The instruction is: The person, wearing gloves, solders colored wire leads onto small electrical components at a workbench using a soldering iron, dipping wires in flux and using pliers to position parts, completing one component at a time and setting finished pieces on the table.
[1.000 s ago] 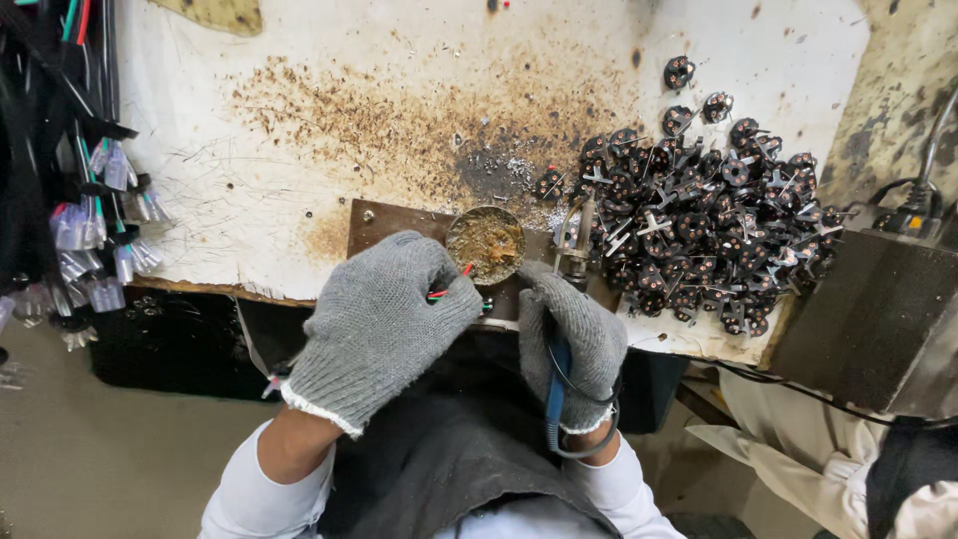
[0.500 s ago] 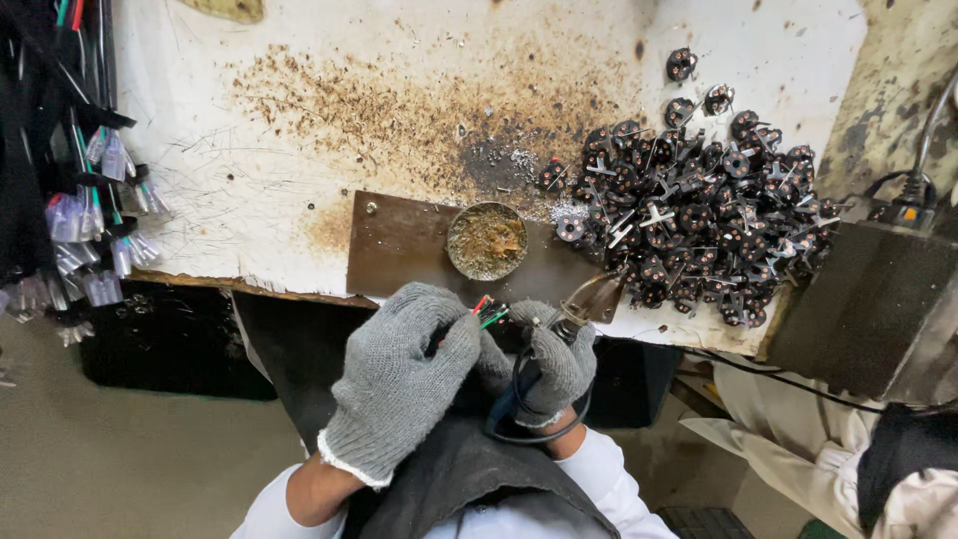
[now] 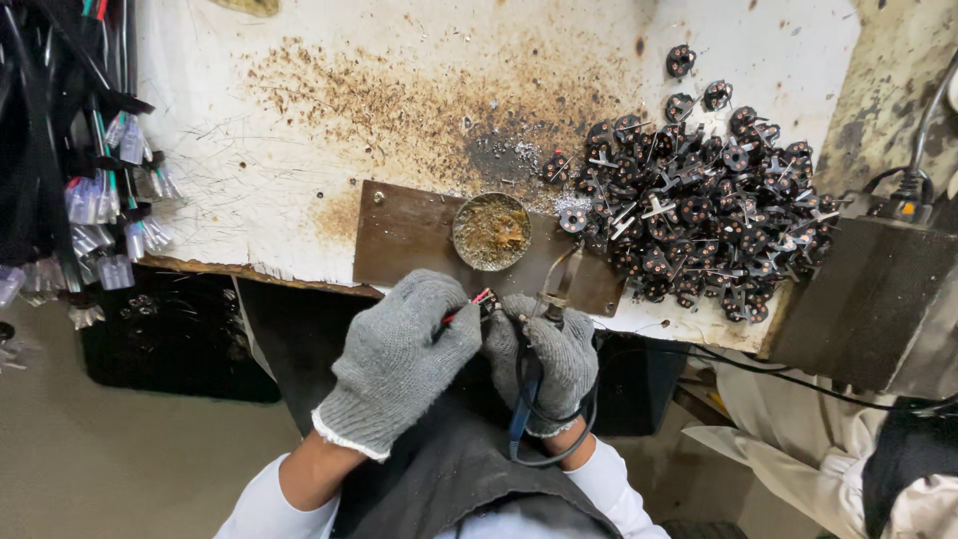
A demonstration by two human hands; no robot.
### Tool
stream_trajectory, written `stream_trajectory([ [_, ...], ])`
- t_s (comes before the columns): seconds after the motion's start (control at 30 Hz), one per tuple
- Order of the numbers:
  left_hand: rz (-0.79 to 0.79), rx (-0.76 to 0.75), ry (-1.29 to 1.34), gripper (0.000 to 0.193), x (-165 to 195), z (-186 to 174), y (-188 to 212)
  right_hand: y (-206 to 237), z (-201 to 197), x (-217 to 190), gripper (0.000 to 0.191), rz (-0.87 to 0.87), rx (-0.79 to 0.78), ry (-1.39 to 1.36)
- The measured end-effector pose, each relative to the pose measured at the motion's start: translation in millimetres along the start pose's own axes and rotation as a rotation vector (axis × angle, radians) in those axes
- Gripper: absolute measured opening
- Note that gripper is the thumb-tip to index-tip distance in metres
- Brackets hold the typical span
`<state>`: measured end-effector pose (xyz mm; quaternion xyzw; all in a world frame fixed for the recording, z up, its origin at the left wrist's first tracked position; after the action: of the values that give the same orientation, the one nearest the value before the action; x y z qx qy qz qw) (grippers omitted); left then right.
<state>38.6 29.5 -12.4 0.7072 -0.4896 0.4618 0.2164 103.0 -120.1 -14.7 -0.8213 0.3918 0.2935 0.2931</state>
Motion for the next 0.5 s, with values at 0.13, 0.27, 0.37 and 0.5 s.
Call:
stream_trajectory([
  [0.13,0.113,0.037,0.007,0.016,10.2,-1.4,0.7,2.1,-1.8,3.0,0.034,-0.013,0.011,-0.022],
  [0.27,0.137,0.013,-0.034,0.017,12.2,1.0,0.1,2.6,-2.2,3.0,0.034,-0.024,0.001,-0.010],
  [0.37,0.118,-0.028,-0.074,0.018,11.6,4.2,0.4,2.0,-0.2,3.1,0.028,0.009,0.009,0.033],
  [0.5,0.089,-0.064,-0.097,0.018,11.6,6.4,-1.6,-2.0,-6.9,6.1,0.024,0.099,0.039,-0.084],
])
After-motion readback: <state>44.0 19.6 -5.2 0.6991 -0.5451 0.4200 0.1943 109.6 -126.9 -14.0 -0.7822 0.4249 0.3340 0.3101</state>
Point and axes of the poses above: each hand's wrist, its own y-axis away from the middle knuckle, its own z-axis out of the palm, x = y × z, the point moved 8 cm from there along -y, towards the middle knuckle, and after that the axes turned 13 degrees about z, right-handed, at the moved point
